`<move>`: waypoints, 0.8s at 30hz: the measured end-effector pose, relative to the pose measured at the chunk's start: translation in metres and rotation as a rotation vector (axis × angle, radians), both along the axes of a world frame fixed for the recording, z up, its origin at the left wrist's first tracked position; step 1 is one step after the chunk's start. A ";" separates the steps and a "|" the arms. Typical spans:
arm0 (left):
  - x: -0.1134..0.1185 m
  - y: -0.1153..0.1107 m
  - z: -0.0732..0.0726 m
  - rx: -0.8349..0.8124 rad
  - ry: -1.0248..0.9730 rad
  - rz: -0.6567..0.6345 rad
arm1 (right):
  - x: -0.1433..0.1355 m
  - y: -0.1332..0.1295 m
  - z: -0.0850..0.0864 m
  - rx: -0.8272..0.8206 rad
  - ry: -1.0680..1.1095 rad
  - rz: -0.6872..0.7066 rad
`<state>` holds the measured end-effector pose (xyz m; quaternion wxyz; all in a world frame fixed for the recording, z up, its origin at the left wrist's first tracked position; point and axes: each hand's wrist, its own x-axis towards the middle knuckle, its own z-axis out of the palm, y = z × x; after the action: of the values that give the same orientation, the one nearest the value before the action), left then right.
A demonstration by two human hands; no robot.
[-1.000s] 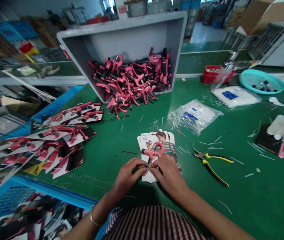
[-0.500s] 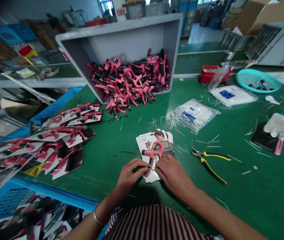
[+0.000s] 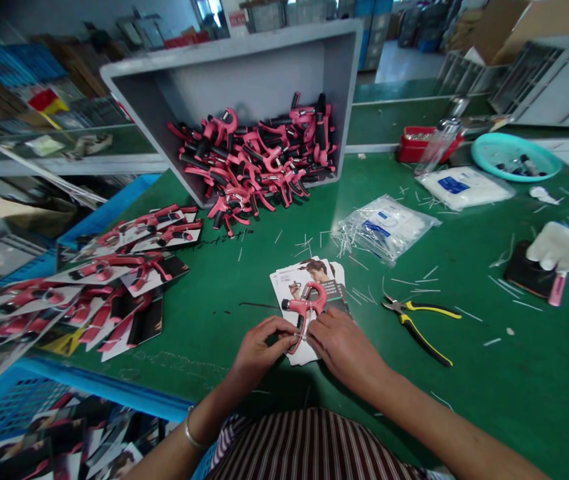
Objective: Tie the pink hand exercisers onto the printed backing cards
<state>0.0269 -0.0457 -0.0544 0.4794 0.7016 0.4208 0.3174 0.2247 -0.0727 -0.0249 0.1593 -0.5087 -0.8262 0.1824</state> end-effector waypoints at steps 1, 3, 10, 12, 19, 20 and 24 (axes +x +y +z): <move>0.000 0.000 0.000 0.022 0.024 -0.009 | -0.001 0.000 0.001 0.004 0.002 0.004; 0.000 0.000 0.002 0.073 0.082 -0.028 | -0.002 0.000 0.003 0.011 -0.006 0.012; -0.008 0.006 0.014 0.000 0.063 -0.088 | -0.004 0.001 0.004 0.039 0.007 0.001; -0.010 0.006 0.018 0.022 0.062 -0.098 | -0.005 0.001 0.003 0.034 0.006 -0.010; -0.005 0.000 0.028 0.122 0.172 -0.114 | -0.011 0.001 0.005 -0.029 0.107 -0.039; -0.004 -0.001 0.028 0.141 0.175 -0.098 | -0.011 0.001 0.005 -0.025 0.107 -0.027; -0.003 -0.006 0.026 0.181 0.117 0.020 | -0.009 0.000 0.004 -0.005 0.083 -0.009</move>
<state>0.0236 -0.0515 -0.0287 0.3853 0.7551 0.4249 0.3174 0.2158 -0.0731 -0.0212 0.1931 -0.5046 -0.8162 0.2047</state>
